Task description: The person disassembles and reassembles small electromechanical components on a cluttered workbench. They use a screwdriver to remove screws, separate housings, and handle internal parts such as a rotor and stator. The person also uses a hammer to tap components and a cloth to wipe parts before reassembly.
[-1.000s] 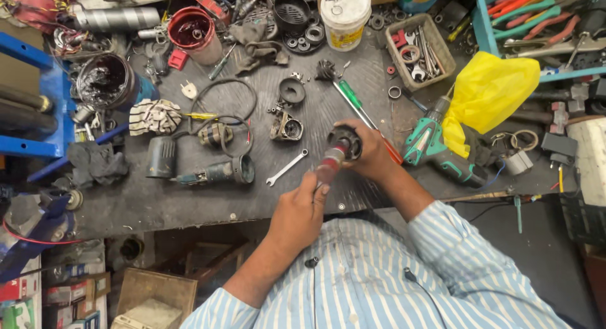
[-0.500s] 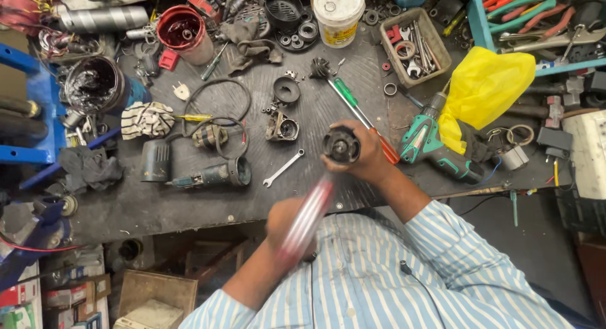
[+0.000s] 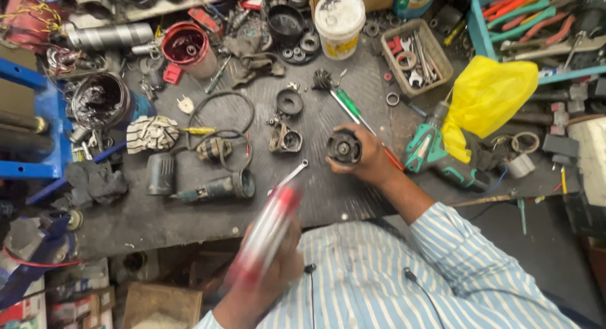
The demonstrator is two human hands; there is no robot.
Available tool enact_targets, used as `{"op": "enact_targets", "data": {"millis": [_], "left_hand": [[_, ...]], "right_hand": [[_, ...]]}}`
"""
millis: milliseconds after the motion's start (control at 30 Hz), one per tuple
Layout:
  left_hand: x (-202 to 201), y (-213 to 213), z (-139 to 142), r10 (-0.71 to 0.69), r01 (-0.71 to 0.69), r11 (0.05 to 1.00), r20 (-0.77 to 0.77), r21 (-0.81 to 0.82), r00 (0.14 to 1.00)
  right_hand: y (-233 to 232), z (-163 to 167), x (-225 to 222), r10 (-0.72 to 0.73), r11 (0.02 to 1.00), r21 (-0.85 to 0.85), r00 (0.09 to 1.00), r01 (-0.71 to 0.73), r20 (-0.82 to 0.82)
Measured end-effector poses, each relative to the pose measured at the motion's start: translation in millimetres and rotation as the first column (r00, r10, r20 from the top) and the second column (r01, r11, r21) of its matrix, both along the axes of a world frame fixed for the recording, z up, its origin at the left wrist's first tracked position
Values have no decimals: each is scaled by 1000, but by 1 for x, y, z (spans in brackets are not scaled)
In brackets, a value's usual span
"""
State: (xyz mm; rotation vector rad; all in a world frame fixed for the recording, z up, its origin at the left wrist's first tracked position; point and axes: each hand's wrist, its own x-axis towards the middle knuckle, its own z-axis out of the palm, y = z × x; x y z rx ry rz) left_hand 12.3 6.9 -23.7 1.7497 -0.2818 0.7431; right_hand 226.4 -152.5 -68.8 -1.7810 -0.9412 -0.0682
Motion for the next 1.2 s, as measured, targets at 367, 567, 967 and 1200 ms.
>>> {"op": "enact_targets", "data": {"millis": [367,567,967,1200], "left_hand": [[11,-11,31,302,-230,928,-233,292,924],[35,-17,25,292,-131,828,-221,545,930],[23,-17,19,194,-41,935,-410,353,891],[17,-10,22,463,296,833,-882,468,90]], "right_hand": [[4,-1,5,-7,998,-56,998,4,-60],[-1,8,12,59,998,-29,998,-59,12],[-4,17,18,107,992,57,986,-114,125],[-6,22,13,59,996,62,993,-66,100]]}}
